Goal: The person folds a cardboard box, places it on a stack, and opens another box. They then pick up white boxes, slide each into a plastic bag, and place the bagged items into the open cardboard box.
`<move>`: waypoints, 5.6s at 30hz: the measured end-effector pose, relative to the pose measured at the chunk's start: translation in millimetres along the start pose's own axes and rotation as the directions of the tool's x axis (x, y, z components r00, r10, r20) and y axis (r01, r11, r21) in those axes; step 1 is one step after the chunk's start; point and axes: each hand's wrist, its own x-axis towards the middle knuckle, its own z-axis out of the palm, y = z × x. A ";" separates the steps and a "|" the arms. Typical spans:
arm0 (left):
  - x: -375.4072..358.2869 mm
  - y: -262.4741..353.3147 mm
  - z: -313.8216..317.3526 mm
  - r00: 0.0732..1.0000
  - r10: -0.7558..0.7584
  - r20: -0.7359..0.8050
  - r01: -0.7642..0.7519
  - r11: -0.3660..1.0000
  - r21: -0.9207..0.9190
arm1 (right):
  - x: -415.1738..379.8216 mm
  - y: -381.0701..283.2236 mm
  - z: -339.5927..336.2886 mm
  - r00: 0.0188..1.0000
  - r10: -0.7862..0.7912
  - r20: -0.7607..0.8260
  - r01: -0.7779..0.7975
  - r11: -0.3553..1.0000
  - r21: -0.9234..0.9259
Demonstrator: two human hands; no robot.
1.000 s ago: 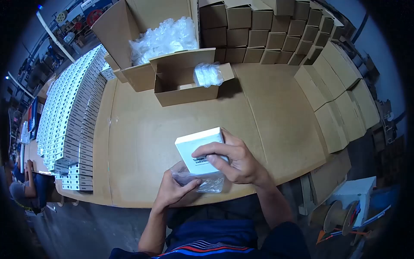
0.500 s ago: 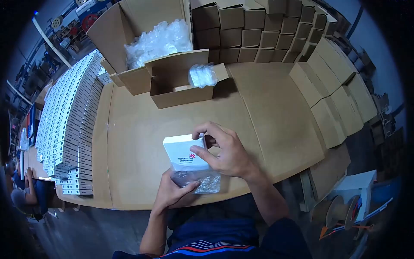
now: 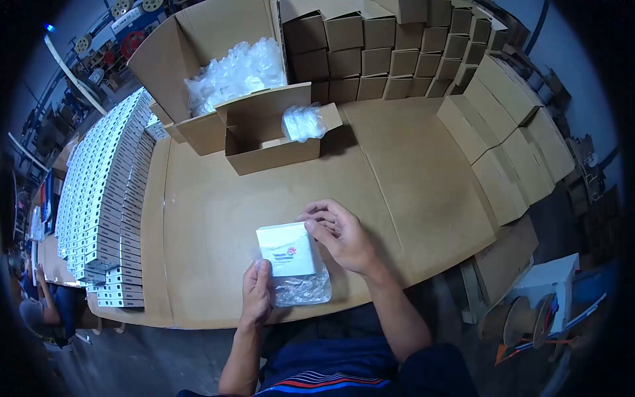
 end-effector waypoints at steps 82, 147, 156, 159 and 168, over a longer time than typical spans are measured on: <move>8.7 38.9 12.3 0.985 0.086 0.147 -0.141 0.897 0.419 | -33.4 -3.3 13.7 0.936 -0.337 0.099 0.339 0.792 -0.508; 25.0 133.3 -83.7 0.808 0.588 0.043 -0.237 0.257 0.937 | 151.0 11.7 71.0 0.865 -0.483 -0.139 0.004 0.283 -0.959; -68.8 199.3 -208.5 0.390 0.913 -0.119 0.136 0.071 0.988 | 129.7 14.3 270.9 0.597 -0.199 0.777 0.788 0.323 -0.524; -73.3 212.0 -240.1 0.362 0.926 -0.101 0.243 0.011 0.970 | 131.0 5.2 330.9 0.428 -0.206 0.880 0.895 0.229 -0.382; -79.0 224.8 -269.7 0.410 0.910 -0.065 0.285 -0.061 0.956 | 154.8 5.6 412.8 0.309 -0.285 0.907 0.951 0.092 -0.294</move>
